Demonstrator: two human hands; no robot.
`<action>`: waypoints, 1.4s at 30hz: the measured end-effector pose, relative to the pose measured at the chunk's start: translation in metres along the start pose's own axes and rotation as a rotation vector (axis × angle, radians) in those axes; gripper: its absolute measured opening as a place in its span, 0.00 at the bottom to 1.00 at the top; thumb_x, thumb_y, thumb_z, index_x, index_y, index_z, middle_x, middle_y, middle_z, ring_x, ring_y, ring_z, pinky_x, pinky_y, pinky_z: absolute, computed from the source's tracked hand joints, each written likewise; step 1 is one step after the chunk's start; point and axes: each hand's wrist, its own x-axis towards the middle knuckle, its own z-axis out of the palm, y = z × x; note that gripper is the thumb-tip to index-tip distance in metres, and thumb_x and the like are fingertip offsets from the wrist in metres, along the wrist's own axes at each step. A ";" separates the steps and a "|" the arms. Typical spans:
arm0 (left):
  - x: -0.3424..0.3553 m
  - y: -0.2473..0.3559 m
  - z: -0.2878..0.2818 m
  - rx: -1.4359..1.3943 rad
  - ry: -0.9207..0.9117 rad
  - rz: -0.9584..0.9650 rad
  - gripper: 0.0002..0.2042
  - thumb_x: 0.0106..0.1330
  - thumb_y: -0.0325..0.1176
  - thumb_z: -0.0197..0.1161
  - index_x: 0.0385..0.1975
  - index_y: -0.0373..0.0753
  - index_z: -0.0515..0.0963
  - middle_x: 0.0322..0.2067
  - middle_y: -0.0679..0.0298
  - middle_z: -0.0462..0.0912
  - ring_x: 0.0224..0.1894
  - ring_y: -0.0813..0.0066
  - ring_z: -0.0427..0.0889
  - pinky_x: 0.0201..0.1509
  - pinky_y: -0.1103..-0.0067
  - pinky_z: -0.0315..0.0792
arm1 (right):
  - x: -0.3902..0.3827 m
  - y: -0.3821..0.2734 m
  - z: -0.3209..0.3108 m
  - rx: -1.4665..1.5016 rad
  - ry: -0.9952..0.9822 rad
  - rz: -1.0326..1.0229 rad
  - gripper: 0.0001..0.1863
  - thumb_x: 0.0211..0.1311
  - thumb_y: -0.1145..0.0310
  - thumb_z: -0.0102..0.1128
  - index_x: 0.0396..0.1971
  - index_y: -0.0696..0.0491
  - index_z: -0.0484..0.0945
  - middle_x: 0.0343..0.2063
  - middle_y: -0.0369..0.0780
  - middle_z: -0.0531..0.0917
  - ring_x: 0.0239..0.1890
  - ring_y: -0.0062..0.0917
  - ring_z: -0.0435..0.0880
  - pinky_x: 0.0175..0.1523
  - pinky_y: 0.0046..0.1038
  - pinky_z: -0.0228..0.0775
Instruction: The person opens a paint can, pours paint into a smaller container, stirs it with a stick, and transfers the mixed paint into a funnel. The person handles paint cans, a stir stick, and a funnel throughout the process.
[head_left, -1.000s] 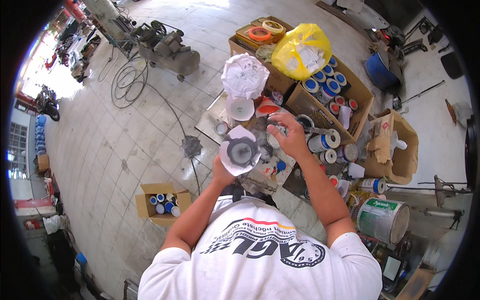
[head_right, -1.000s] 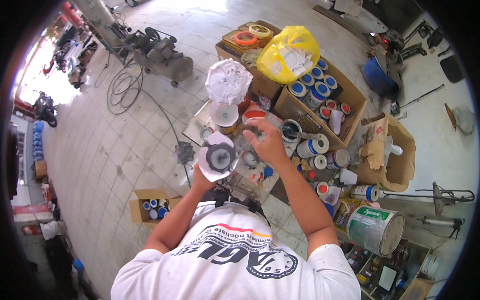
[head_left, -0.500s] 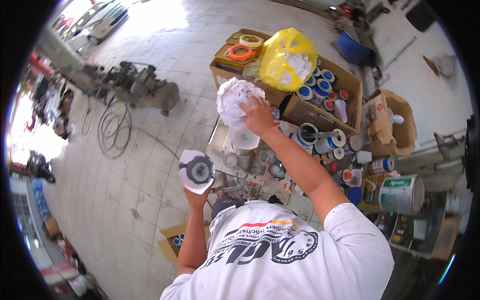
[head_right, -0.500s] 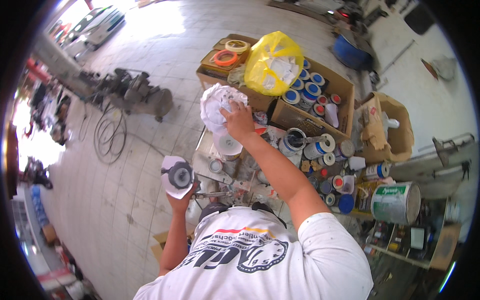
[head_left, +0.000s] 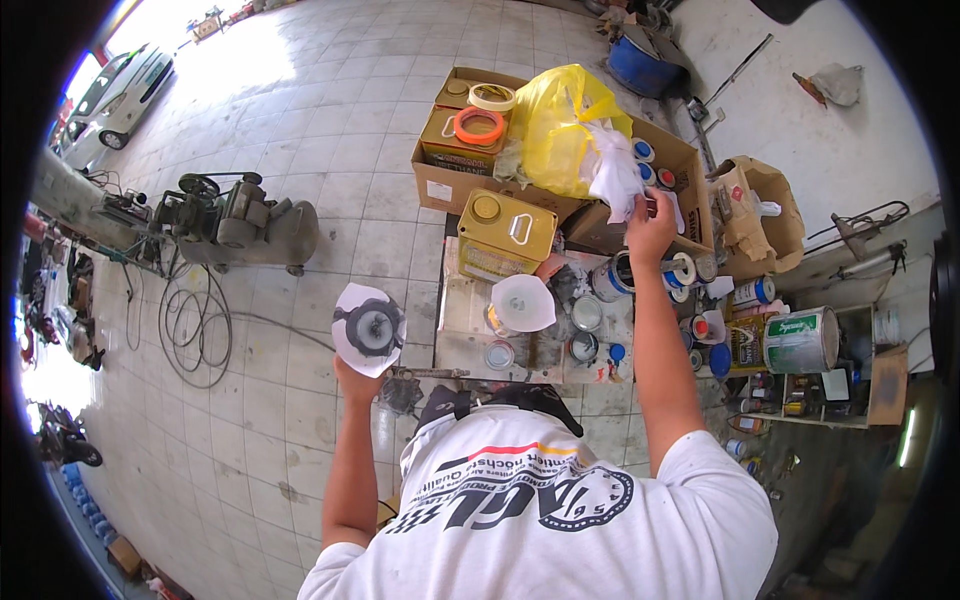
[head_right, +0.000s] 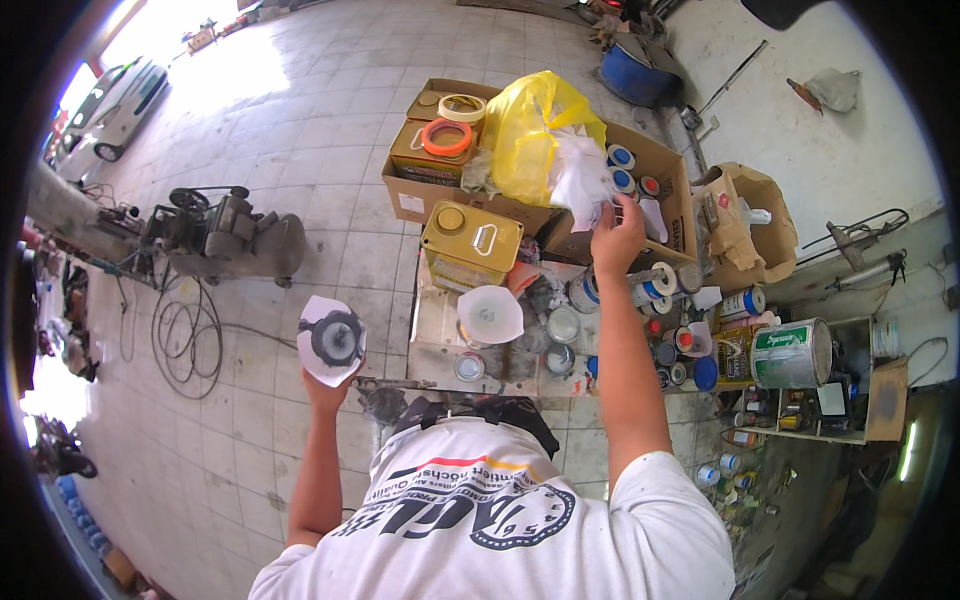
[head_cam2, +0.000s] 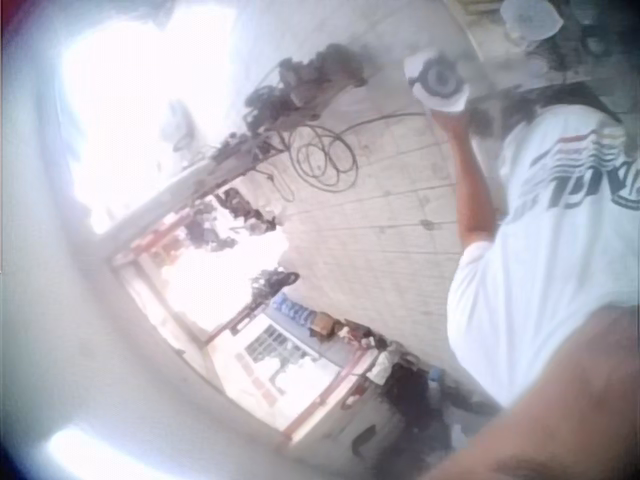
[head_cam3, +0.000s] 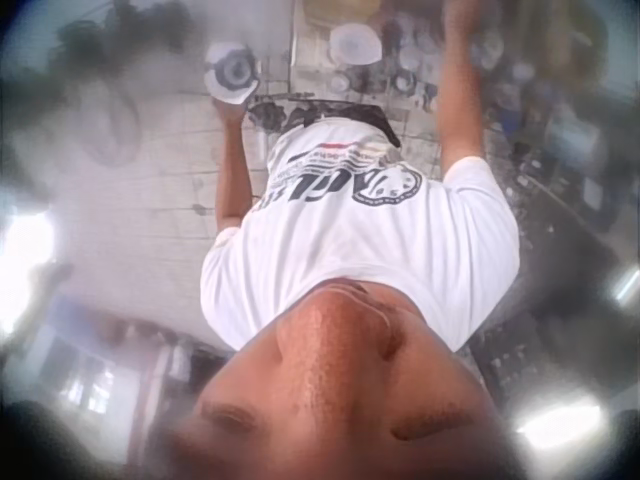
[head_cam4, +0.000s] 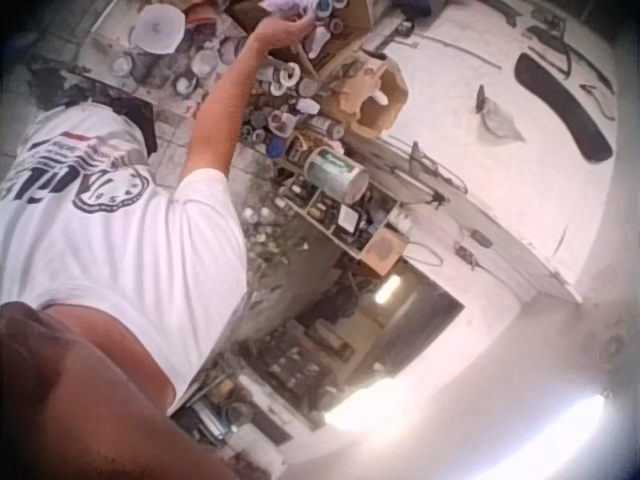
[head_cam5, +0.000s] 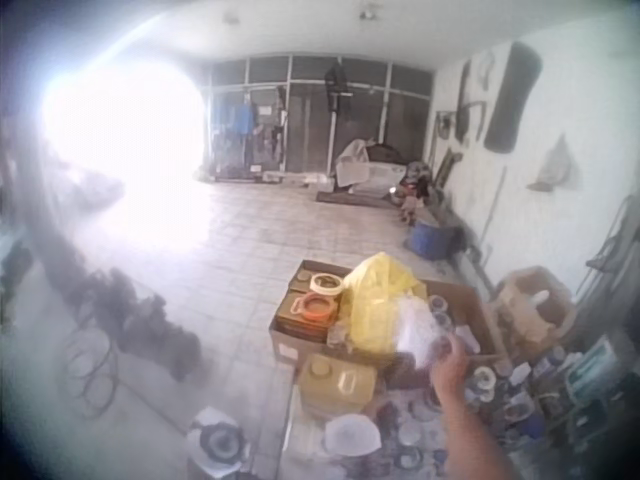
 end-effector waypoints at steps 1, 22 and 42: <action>0.009 0.003 -0.004 -0.044 -0.033 -0.048 0.35 0.48 0.32 0.88 0.59 0.33 0.81 0.53 0.60 0.90 0.55 0.70 0.88 0.63 0.71 0.79 | -0.006 0.016 0.006 0.030 -0.012 0.091 0.12 0.64 0.74 0.70 0.47 0.56 0.82 0.40 0.46 0.86 0.42 0.45 0.87 0.48 0.41 0.79; 0.047 -0.088 -0.006 -0.027 0.096 -0.098 0.31 0.45 0.39 0.88 0.53 0.40 0.85 0.47 0.58 0.91 0.49 0.58 0.91 0.56 0.68 0.82 | -0.134 -0.122 0.132 0.373 -0.873 -0.197 0.57 0.40 0.75 0.84 0.72 0.56 0.56 0.63 0.49 0.73 0.67 0.40 0.75 0.71 0.41 0.69; -0.004 -0.124 -0.034 0.081 0.263 -0.160 0.35 0.42 0.41 0.89 0.53 0.39 0.83 0.45 0.53 0.89 0.50 0.51 0.89 0.57 0.64 0.81 | -0.169 -0.302 0.102 0.058 -0.881 -1.043 0.58 0.42 0.57 0.83 0.79 0.39 0.65 0.58 0.51 0.70 0.62 0.49 0.70 0.70 0.55 0.55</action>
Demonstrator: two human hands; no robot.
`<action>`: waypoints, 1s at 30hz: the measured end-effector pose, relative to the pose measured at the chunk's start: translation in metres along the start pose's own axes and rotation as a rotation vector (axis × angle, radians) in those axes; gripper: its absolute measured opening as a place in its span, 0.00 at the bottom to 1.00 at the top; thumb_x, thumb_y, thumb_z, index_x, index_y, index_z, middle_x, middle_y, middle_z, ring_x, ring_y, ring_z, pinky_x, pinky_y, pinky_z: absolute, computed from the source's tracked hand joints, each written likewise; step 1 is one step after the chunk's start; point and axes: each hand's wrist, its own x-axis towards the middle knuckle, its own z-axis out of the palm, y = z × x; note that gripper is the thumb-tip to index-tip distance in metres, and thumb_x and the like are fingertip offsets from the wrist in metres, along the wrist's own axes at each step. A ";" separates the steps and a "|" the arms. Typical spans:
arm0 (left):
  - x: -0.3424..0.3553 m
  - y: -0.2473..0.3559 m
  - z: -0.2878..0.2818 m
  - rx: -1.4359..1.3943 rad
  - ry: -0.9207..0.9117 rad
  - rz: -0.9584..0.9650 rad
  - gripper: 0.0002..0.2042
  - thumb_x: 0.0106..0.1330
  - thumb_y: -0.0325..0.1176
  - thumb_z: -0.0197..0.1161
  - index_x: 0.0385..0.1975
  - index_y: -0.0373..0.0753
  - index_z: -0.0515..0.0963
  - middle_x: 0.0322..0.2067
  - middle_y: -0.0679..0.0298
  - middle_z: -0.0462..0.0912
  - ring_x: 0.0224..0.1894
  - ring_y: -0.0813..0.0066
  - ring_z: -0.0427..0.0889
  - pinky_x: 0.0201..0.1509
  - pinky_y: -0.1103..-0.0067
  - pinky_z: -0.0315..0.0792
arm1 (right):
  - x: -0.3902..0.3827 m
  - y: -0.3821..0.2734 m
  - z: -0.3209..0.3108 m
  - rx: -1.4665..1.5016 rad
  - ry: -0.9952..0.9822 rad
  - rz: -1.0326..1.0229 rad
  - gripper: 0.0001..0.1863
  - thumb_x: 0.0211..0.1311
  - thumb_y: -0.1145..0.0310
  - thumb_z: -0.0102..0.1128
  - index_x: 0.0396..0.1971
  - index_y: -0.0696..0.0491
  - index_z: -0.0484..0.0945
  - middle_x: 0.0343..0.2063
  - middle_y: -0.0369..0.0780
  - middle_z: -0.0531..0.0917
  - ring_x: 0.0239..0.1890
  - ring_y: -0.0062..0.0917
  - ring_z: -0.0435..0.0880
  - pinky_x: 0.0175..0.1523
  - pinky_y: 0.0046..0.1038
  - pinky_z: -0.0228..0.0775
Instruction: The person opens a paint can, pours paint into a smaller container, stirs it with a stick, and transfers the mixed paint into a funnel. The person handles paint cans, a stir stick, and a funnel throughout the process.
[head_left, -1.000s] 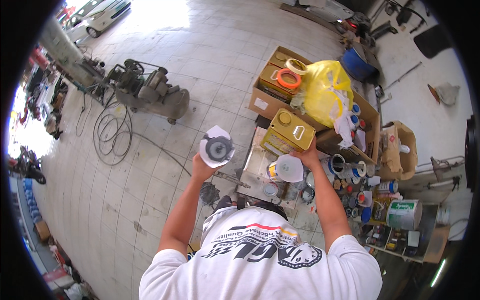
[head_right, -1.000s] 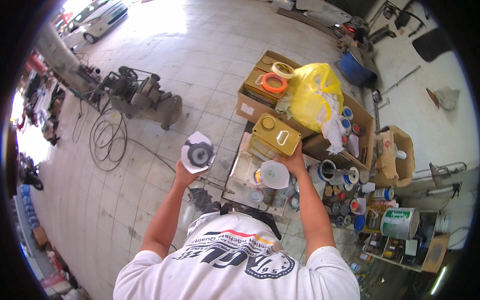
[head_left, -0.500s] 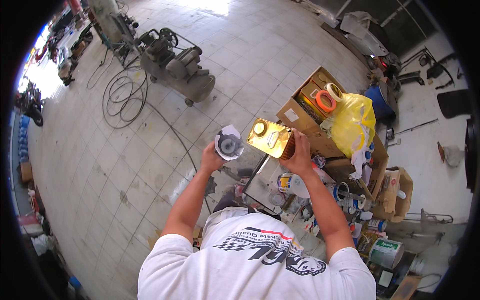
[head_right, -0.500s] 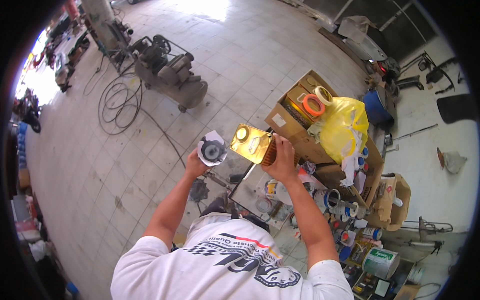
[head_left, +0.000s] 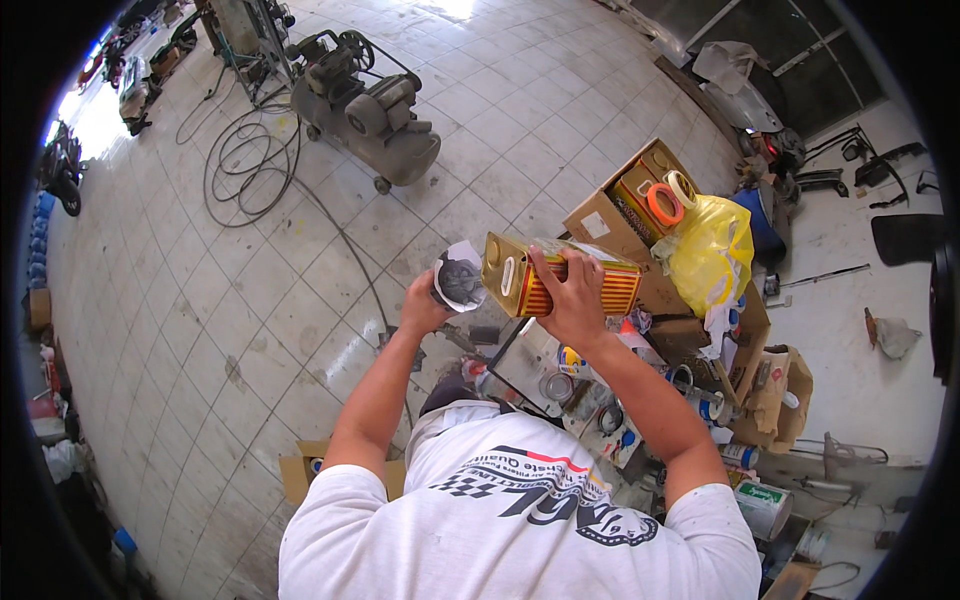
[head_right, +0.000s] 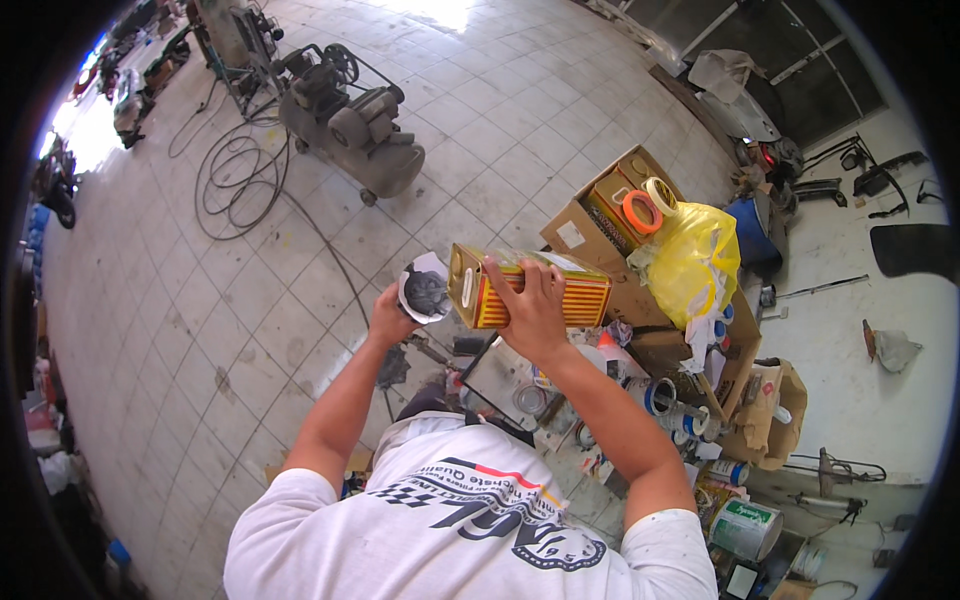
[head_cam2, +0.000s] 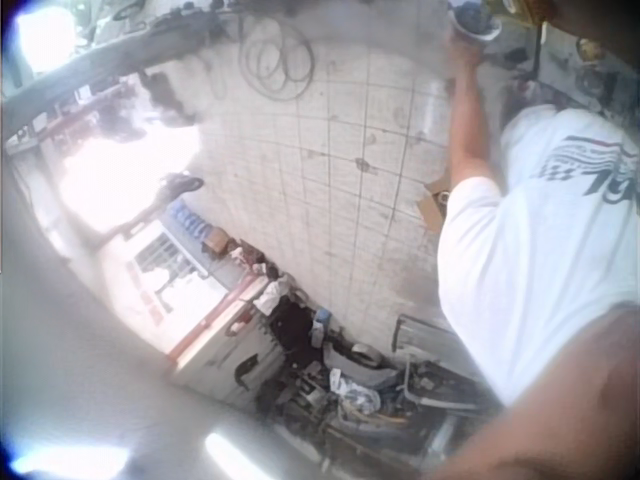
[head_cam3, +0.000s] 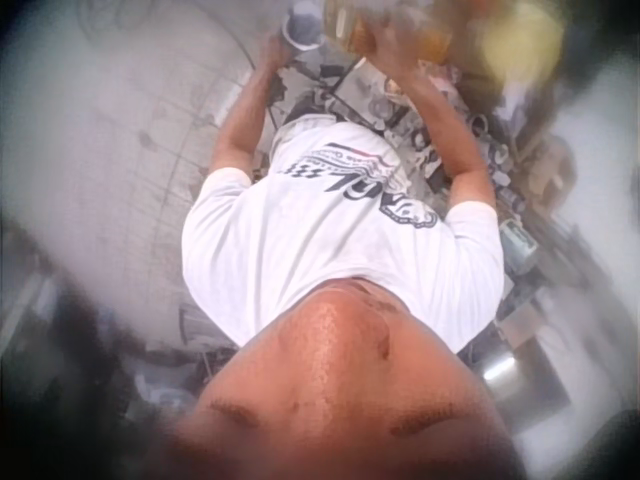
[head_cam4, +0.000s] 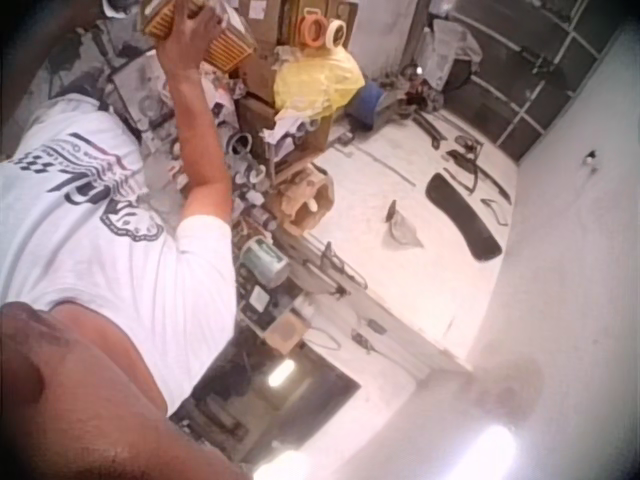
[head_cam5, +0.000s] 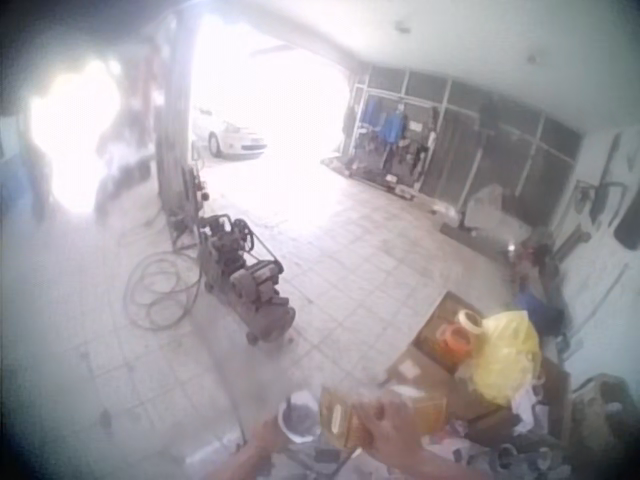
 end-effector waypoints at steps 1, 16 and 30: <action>-0.002 0.000 -0.001 0.000 -0.003 0.001 0.35 0.42 0.41 0.89 0.53 0.40 0.83 0.45 0.53 0.89 0.50 0.51 0.89 0.56 0.64 0.81 | 0.002 -0.003 -0.002 -0.007 -0.008 0.002 0.57 0.43 0.57 0.83 0.79 0.39 0.65 0.58 0.51 0.70 0.62 0.49 0.70 0.70 0.55 0.55; -0.018 -0.011 0.002 -0.130 0.044 -0.066 0.33 0.43 0.39 0.89 0.52 0.39 0.84 0.46 0.55 0.90 0.50 0.54 0.89 0.56 0.67 0.81 | 0.006 -0.011 -0.023 -0.001 -0.047 0.057 0.53 0.49 0.56 0.80 0.79 0.37 0.64 0.59 0.51 0.71 0.64 0.47 0.70 0.71 0.56 0.55; -0.011 -0.010 0.008 -0.082 0.071 -0.042 0.32 0.43 0.40 0.89 0.51 0.39 0.83 0.45 0.55 0.90 0.49 0.54 0.90 0.54 0.66 0.81 | -0.001 0.013 -0.029 0.035 -0.013 0.127 0.56 0.44 0.58 0.82 0.78 0.40 0.65 0.58 0.53 0.71 0.64 0.50 0.71 0.70 0.57 0.58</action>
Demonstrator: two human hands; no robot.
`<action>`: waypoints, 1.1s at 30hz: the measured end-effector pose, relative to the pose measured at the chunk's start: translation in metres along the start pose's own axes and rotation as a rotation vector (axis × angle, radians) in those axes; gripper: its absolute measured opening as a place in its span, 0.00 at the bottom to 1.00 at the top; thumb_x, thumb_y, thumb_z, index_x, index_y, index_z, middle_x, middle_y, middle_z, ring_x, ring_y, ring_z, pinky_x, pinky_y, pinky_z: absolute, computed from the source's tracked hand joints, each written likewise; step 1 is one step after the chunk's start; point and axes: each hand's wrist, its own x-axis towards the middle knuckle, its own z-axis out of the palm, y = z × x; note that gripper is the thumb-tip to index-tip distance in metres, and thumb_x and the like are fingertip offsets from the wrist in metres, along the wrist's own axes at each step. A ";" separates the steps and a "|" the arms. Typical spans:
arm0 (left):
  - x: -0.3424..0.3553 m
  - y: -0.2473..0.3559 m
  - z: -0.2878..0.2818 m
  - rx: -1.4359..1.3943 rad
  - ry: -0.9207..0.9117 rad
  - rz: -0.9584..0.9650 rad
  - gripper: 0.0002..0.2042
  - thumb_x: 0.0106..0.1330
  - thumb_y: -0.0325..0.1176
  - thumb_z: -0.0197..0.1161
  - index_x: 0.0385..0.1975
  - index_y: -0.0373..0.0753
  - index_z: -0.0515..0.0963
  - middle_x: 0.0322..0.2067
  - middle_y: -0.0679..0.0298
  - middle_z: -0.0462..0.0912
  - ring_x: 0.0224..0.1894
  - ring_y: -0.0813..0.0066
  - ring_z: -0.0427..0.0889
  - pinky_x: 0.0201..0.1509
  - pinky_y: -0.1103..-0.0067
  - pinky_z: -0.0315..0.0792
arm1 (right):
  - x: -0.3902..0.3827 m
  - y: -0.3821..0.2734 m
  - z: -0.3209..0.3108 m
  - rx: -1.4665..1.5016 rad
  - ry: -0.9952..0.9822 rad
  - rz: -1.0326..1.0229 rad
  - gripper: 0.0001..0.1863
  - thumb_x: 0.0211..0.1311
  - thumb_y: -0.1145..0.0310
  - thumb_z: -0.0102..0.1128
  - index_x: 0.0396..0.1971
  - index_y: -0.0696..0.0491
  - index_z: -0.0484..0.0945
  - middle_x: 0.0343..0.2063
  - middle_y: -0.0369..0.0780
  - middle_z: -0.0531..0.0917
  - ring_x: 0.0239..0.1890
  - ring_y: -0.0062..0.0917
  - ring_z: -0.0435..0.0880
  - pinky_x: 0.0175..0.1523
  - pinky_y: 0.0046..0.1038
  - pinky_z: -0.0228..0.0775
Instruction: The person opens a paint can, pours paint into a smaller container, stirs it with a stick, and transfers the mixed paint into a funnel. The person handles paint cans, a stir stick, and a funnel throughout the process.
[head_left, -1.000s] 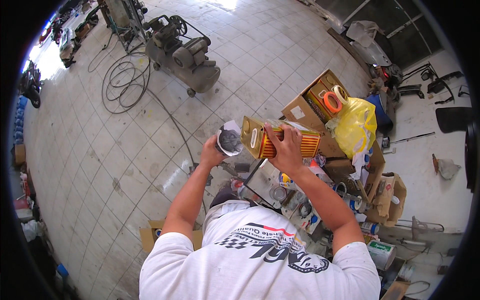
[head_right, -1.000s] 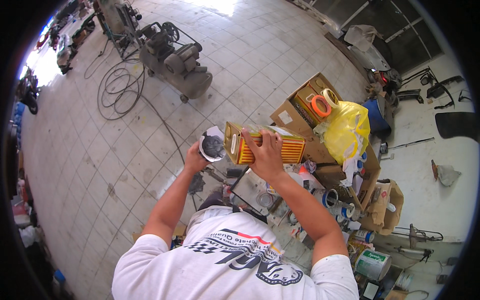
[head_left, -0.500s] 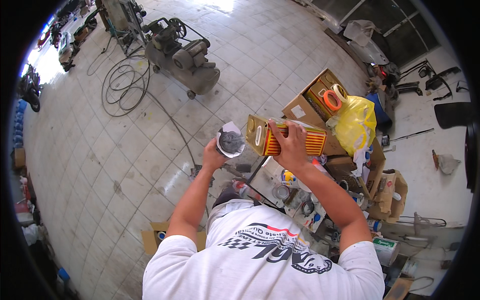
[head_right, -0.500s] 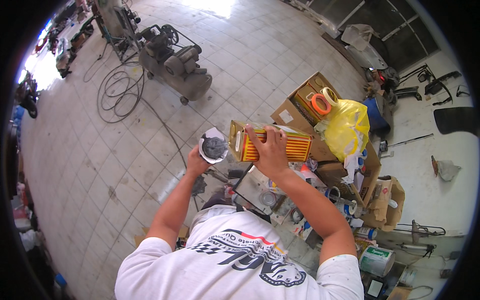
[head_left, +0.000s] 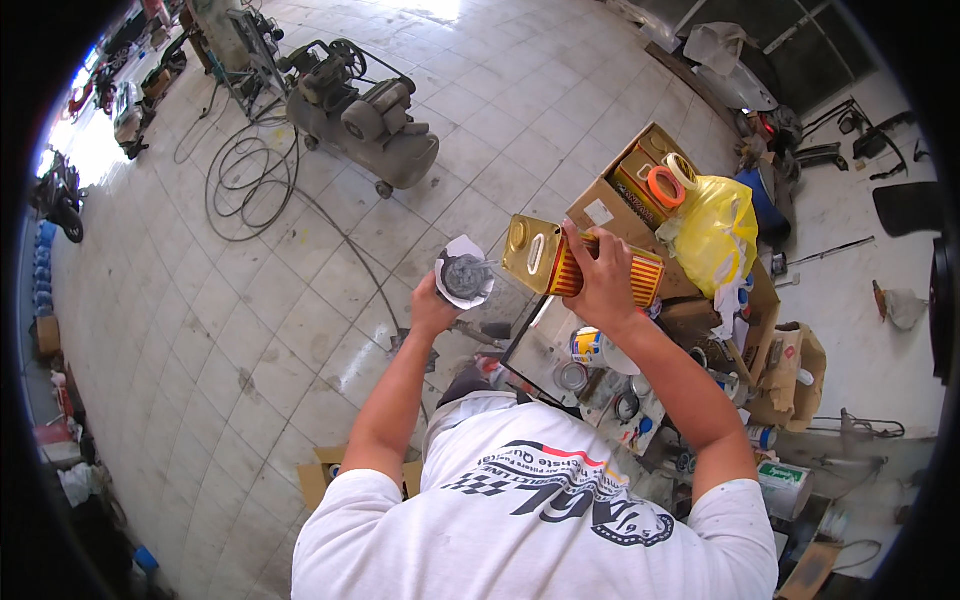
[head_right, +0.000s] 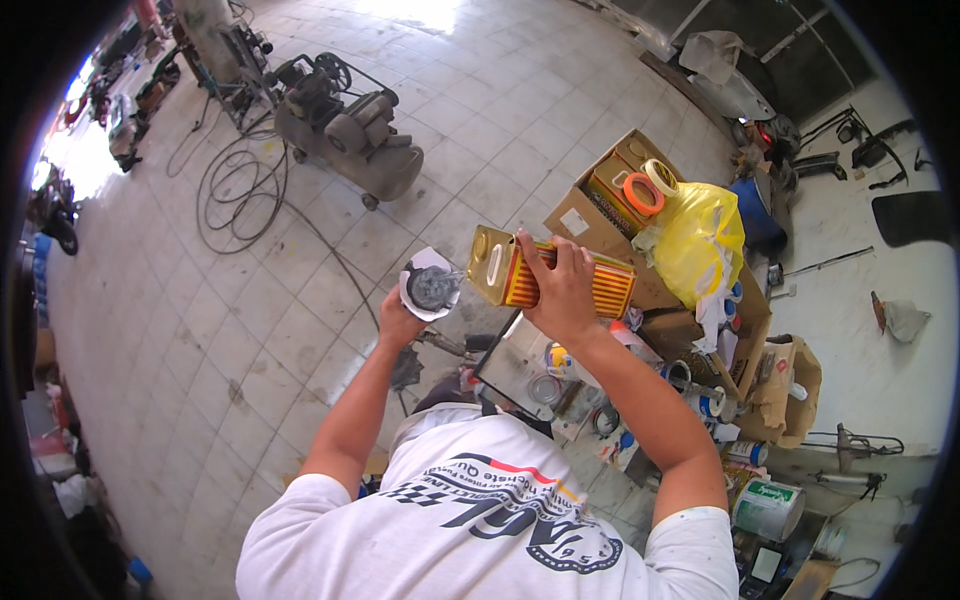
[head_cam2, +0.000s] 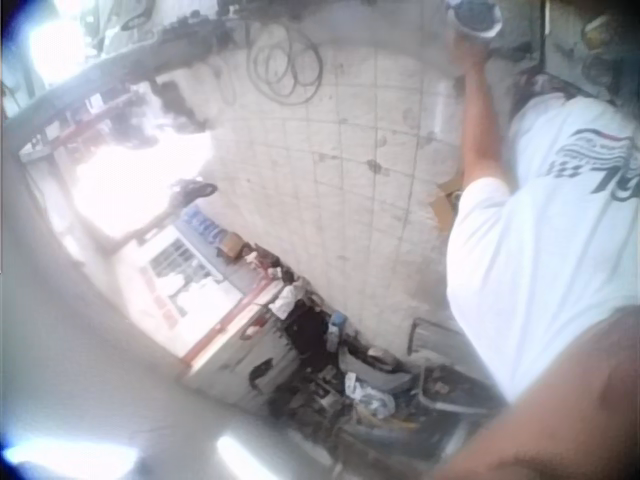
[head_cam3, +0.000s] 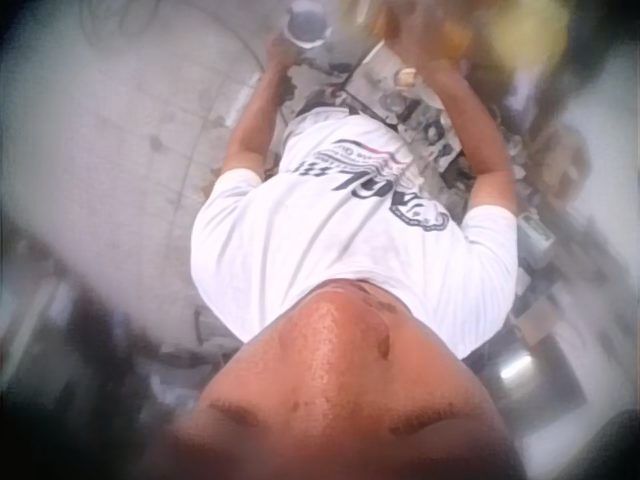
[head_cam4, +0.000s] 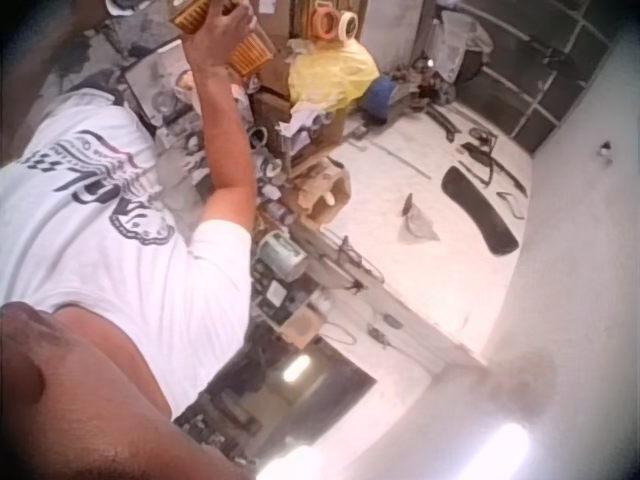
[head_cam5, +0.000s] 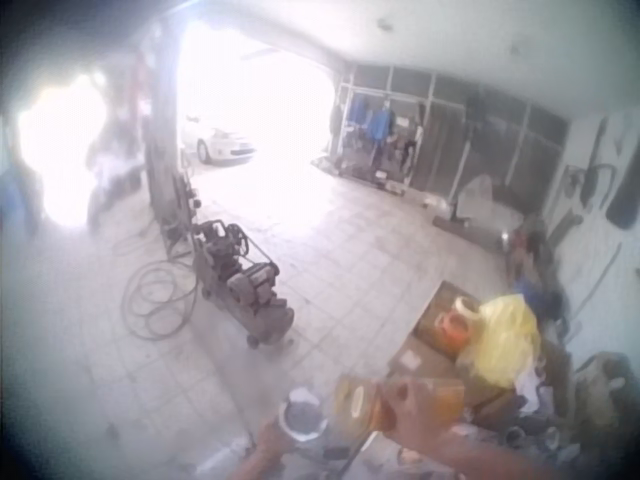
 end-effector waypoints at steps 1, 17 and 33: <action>-0.001 -0.002 0.000 0.003 0.000 0.007 0.32 0.43 0.40 0.89 0.51 0.39 0.83 0.45 0.55 0.90 0.49 0.54 0.90 0.54 0.66 0.82 | 0.000 0.000 0.001 0.011 0.001 0.000 0.56 0.44 0.60 0.82 0.79 0.40 0.64 0.58 0.53 0.71 0.64 0.51 0.71 0.71 0.57 0.57; 0.013 0.027 -0.002 0.028 -0.076 0.004 0.32 0.44 0.40 0.89 0.53 0.41 0.85 0.46 0.61 0.92 0.49 0.64 0.92 0.55 0.70 0.83 | -0.013 0.024 0.002 0.209 -0.002 0.094 0.64 0.35 0.67 0.84 0.80 0.45 0.60 0.61 0.55 0.71 0.65 0.53 0.72 0.72 0.52 0.63; 0.023 0.104 0.010 0.012 -0.154 0.083 0.30 0.47 0.41 0.88 0.52 0.41 0.86 0.46 0.61 0.92 0.49 0.64 0.92 0.54 0.70 0.83 | -0.062 0.110 0.061 0.728 0.269 0.500 0.68 0.40 0.71 0.89 0.79 0.59 0.49 0.68 0.51 0.72 0.71 0.41 0.74 0.77 0.38 0.64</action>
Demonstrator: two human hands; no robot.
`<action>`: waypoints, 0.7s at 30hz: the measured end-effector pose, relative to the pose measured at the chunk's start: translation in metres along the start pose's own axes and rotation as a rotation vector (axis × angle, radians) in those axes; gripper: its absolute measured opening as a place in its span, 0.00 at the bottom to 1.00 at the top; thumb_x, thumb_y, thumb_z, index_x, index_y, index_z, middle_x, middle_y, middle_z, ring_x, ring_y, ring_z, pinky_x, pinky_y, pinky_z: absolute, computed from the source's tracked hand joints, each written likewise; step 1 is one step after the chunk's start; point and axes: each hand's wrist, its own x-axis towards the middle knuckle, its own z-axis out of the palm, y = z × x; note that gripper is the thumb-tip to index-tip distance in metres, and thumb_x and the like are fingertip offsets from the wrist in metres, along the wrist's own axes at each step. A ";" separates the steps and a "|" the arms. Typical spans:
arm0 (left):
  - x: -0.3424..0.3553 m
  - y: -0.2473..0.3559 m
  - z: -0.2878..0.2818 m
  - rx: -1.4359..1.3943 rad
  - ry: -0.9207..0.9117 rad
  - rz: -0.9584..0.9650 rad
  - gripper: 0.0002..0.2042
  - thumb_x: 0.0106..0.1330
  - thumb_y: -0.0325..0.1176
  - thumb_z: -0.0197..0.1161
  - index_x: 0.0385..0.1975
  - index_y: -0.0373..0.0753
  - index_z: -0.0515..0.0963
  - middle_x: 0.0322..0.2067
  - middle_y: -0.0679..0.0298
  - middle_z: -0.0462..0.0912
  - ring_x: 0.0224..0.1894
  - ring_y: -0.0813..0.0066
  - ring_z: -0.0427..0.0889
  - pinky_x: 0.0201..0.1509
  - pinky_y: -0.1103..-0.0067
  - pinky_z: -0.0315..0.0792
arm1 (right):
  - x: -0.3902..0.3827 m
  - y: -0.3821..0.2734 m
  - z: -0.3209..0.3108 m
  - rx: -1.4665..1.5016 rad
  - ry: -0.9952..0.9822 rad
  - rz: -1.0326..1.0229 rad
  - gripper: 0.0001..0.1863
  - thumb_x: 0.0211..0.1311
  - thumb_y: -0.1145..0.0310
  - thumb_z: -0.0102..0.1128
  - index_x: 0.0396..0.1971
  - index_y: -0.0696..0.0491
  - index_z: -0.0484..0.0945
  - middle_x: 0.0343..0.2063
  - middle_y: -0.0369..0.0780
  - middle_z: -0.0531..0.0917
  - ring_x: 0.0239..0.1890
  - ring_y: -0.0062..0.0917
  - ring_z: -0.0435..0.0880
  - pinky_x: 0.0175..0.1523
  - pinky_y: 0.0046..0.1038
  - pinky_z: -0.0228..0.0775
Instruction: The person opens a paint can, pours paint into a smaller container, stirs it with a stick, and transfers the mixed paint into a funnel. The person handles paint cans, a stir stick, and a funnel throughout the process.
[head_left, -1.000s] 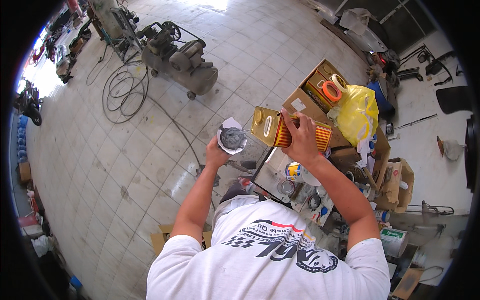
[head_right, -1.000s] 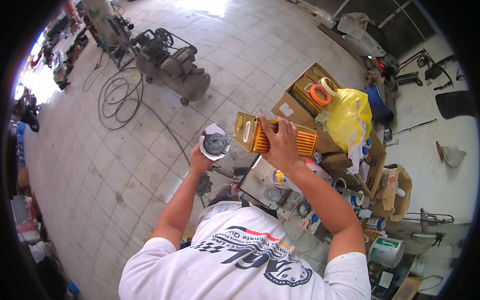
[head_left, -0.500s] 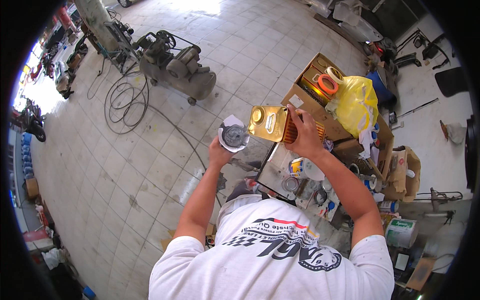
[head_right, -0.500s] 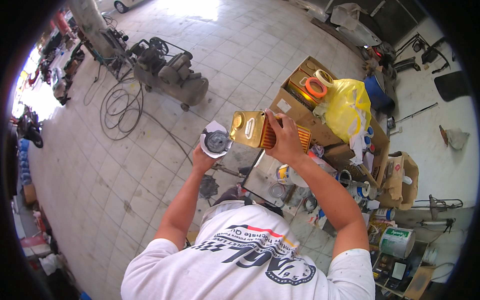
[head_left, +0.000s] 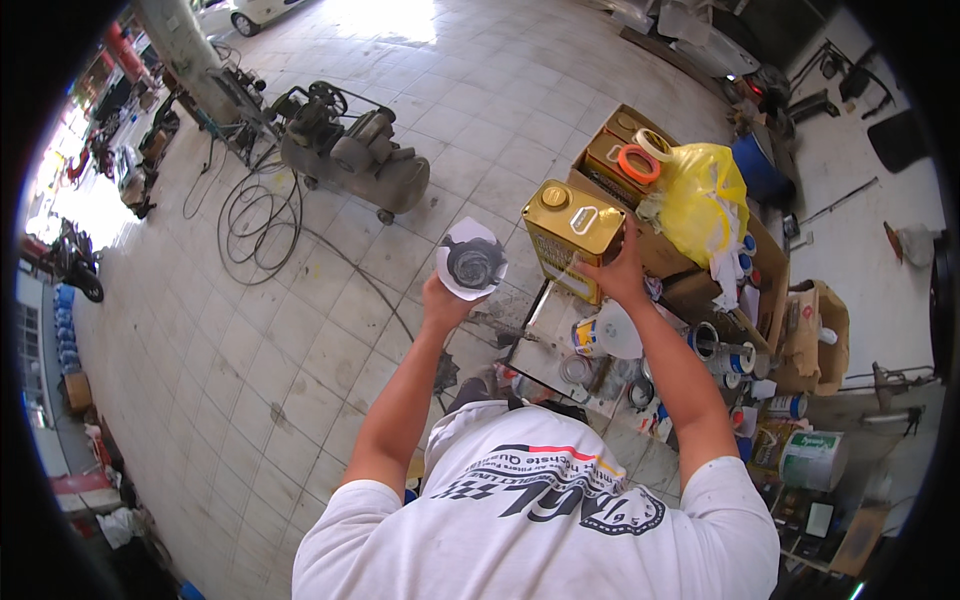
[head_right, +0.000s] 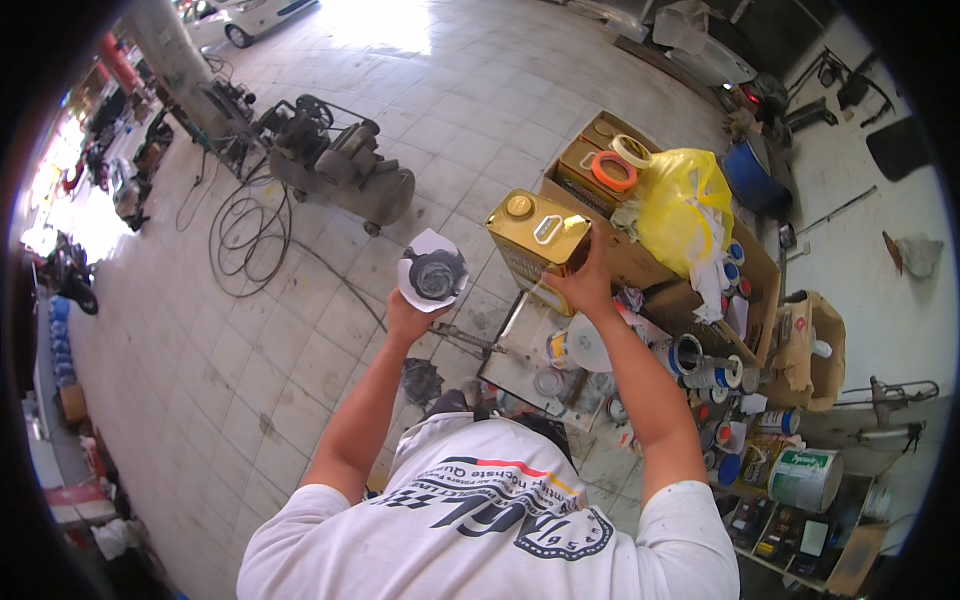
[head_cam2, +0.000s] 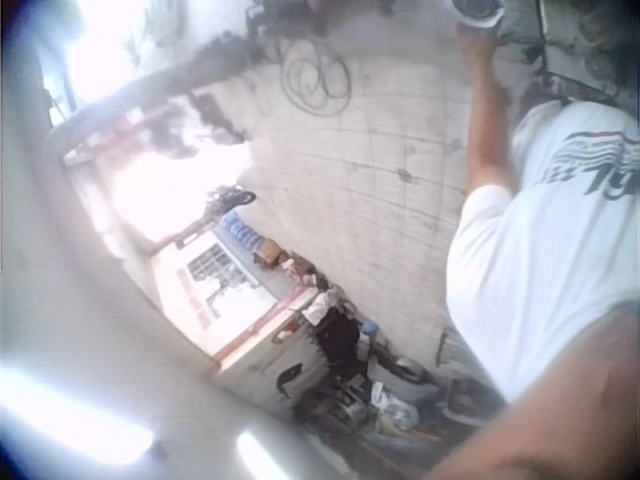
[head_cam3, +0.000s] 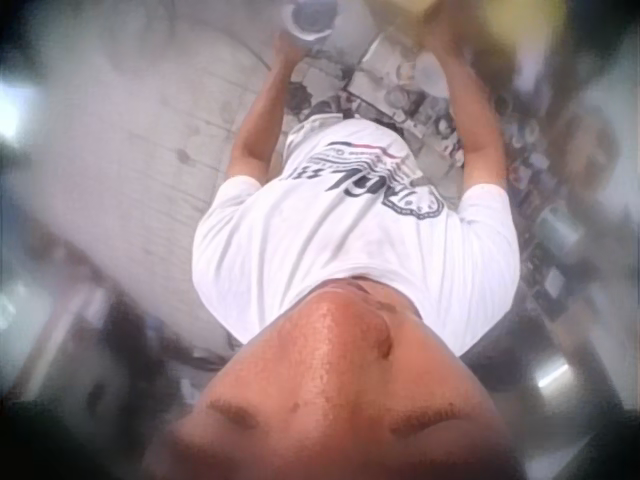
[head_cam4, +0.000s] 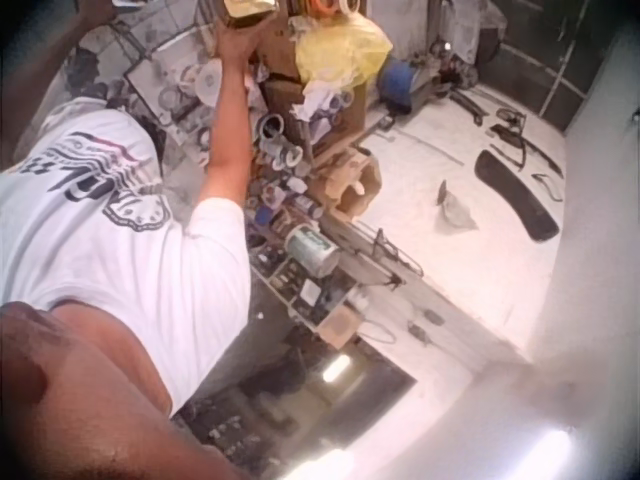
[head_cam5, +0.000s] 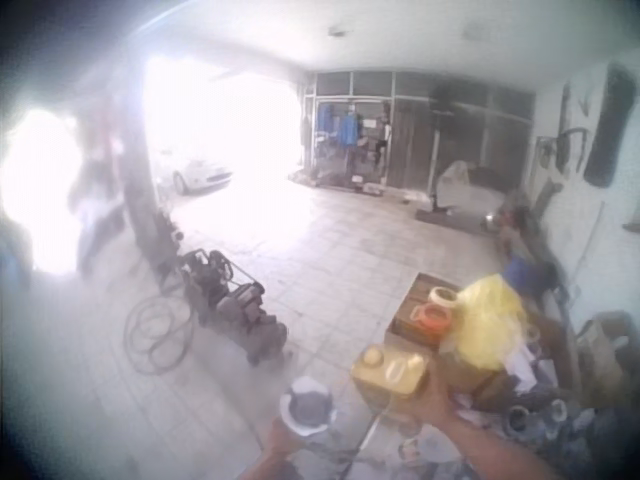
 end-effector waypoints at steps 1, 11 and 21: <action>0.000 0.010 0.001 -0.030 -0.006 -0.013 0.30 0.47 0.39 0.88 0.52 0.40 0.86 0.47 0.61 0.92 0.49 0.65 0.92 0.55 0.71 0.83 | 0.002 0.012 0.000 0.012 0.025 -0.005 0.68 0.41 0.71 0.89 0.79 0.59 0.49 0.68 0.50 0.72 0.71 0.41 0.74 0.77 0.37 0.64; -0.006 0.044 0.018 -0.150 0.007 0.039 0.34 0.46 0.34 0.90 0.56 0.33 0.83 0.48 0.61 0.92 0.49 0.72 0.90 0.57 0.72 0.82 | -0.019 0.072 -0.039 0.207 0.034 0.112 0.65 0.40 0.72 0.90 0.76 0.56 0.51 0.67 0.49 0.76 0.70 0.36 0.75 0.74 0.36 0.69; -0.013 0.128 0.035 -0.175 -0.278 0.040 0.34 0.48 0.29 0.89 0.58 0.32 0.82 0.54 0.58 0.89 0.56 0.71 0.87 0.64 0.70 0.79 | -0.040 0.085 -0.077 -0.280 0.051 0.255 0.71 0.42 0.62 0.91 0.82 0.50 0.46 0.72 0.53 0.72 0.74 0.44 0.72 0.76 0.41 0.66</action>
